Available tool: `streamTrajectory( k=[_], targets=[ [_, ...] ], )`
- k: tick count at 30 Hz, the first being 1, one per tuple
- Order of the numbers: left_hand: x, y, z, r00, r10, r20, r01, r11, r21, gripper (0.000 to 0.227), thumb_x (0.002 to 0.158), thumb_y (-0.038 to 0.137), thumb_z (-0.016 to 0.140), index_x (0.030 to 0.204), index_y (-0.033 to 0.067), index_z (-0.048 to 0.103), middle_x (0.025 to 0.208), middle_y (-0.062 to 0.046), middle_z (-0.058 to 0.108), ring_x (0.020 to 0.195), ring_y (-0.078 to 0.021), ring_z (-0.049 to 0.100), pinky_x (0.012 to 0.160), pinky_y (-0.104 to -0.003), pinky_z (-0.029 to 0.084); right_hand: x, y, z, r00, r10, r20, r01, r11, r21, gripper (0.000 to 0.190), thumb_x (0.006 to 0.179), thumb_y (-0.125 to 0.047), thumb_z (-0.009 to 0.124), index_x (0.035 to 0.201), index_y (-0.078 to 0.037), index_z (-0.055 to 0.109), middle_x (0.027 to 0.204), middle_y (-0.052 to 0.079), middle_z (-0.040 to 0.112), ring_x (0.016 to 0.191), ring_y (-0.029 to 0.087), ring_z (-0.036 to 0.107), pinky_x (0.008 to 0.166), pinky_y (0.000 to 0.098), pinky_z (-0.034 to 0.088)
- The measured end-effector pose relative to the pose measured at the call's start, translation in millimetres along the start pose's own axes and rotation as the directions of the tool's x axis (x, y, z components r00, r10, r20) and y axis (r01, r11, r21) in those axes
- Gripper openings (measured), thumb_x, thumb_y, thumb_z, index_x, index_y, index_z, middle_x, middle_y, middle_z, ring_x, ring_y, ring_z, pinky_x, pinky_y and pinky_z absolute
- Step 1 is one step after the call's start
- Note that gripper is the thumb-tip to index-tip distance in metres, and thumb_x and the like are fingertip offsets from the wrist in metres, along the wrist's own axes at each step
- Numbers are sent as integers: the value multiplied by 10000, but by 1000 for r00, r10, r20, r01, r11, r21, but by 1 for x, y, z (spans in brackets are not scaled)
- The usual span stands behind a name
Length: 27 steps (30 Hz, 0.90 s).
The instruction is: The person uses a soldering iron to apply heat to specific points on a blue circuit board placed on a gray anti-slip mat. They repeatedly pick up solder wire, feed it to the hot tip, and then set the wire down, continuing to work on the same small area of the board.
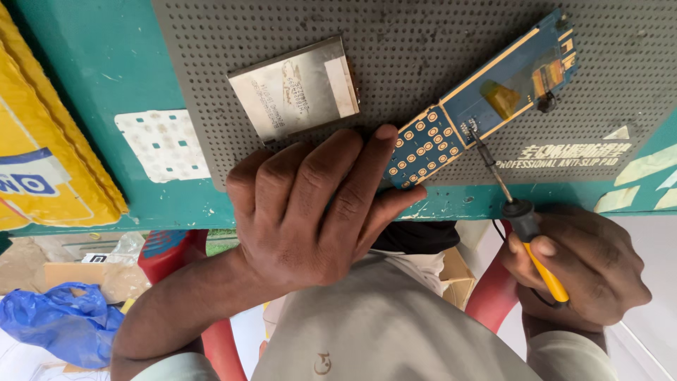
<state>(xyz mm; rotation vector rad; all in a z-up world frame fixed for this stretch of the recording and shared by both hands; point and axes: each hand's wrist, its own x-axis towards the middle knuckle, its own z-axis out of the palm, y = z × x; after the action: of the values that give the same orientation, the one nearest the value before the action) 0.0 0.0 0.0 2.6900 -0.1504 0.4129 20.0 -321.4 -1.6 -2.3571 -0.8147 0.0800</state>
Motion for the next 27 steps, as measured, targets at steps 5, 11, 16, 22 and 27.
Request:
streamTrajectory(
  k=[5,11,16,22,27],
  targets=[
    [0,0,0,1000,-3,-5,2,1000,-6,485,1012,491,793,1205,47,764,1073,-63,658,927,-216,589,803,-376,438,-6,-4,-12,1000,11,2,-11,1000,-10,315,994,-70,875,1208,-138,655,1055,76,686,922,278,758,825,357,639],
    [0,0,1,1000,-4,-10,4,1000,11,487,1006,501,788,1201,54,767,1063,-55,658,909,-208,581,787,-372,433,-2,2,-11,999,-45,-5,44,999,-14,318,939,-33,861,1173,-97,654,1066,104,673,864,295,751,789,377,639],
    [0,1,1,1000,-9,-17,9,1000,9,489,1010,506,784,1203,57,767,1063,-50,659,907,-201,584,780,-367,430,5,11,-11,990,-142,8,142,990,14,331,874,-3,868,1110,-60,643,1006,125,663,797,320,741,728,398,633],
    [3,0,-1,1000,-1,-7,1,1000,10,486,1009,497,786,1202,51,763,1070,-58,659,902,-207,588,774,-370,431,-14,-5,-10,997,72,-32,-72,997,2,269,1016,-38,852,1161,-89,632,1081,97,684,922,296,764,806,347,604],
    [3,1,-5,1000,-1,8,1,1000,27,494,1013,482,799,1218,36,745,1089,-77,657,896,-220,589,752,-368,408,-11,11,1,981,20,-193,13,986,166,223,972,-65,760,1100,-44,578,966,130,659,724,262,735,660,356,627]
  ],
)
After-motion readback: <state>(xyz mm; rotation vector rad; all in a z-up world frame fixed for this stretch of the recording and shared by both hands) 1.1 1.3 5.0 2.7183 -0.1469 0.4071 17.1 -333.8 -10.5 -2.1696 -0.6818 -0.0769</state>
